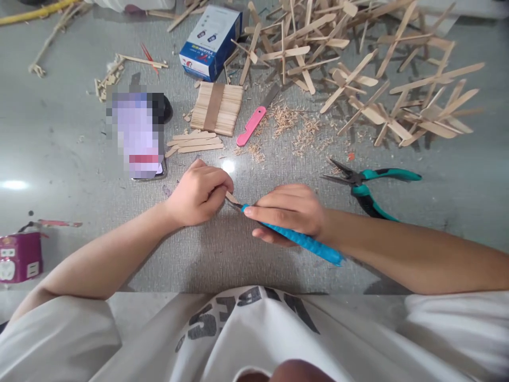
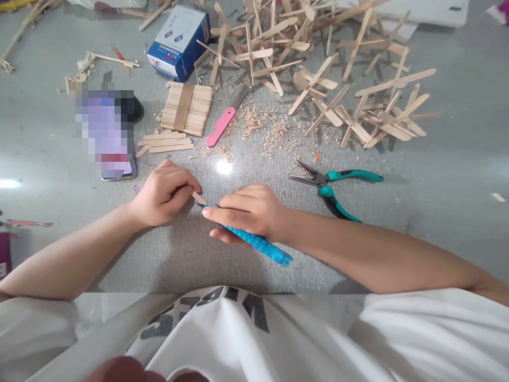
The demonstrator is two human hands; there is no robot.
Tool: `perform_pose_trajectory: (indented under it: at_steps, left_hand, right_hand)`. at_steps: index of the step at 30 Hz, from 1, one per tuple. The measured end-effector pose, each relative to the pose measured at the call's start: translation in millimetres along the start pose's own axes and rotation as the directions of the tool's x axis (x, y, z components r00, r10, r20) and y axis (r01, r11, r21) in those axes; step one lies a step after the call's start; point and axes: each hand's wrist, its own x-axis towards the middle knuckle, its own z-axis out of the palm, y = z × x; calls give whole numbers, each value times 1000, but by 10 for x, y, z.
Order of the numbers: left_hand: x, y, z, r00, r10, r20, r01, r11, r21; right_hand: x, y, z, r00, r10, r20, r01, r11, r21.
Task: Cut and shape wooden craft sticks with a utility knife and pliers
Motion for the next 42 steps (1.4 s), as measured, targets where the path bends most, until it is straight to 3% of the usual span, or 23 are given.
perform_pose_trajectory:
  at_steps: [8, 15, 21, 26, 42]
  left_hand:
    - [-2, 23, 12, 997, -76, 24, 76, 997, -25]
    - [13, 46, 11, 987, -141, 73, 140, 990, 17]
    - [10, 53, 25, 984, -177, 34, 177, 984, -27]
    - [-3, 46, 29, 983, -184, -3, 183, 982, -41]
    - [7, 21, 68, 986, -168, 23, 166, 985, 56]
  right_hand:
    - [11, 26, 9, 999, 32, 28, -30, 998, -49]
    - [-2, 21, 2, 999, 38, -20, -39, 998, -41]
    - [19, 19, -26, 999, -42, 1, 42, 988, -147]
    - [-42, 24, -46, 997, -54, 63, 66, 979, -192]
    - [-77, 18, -32, 992, -25, 122, 56, 964, -259]
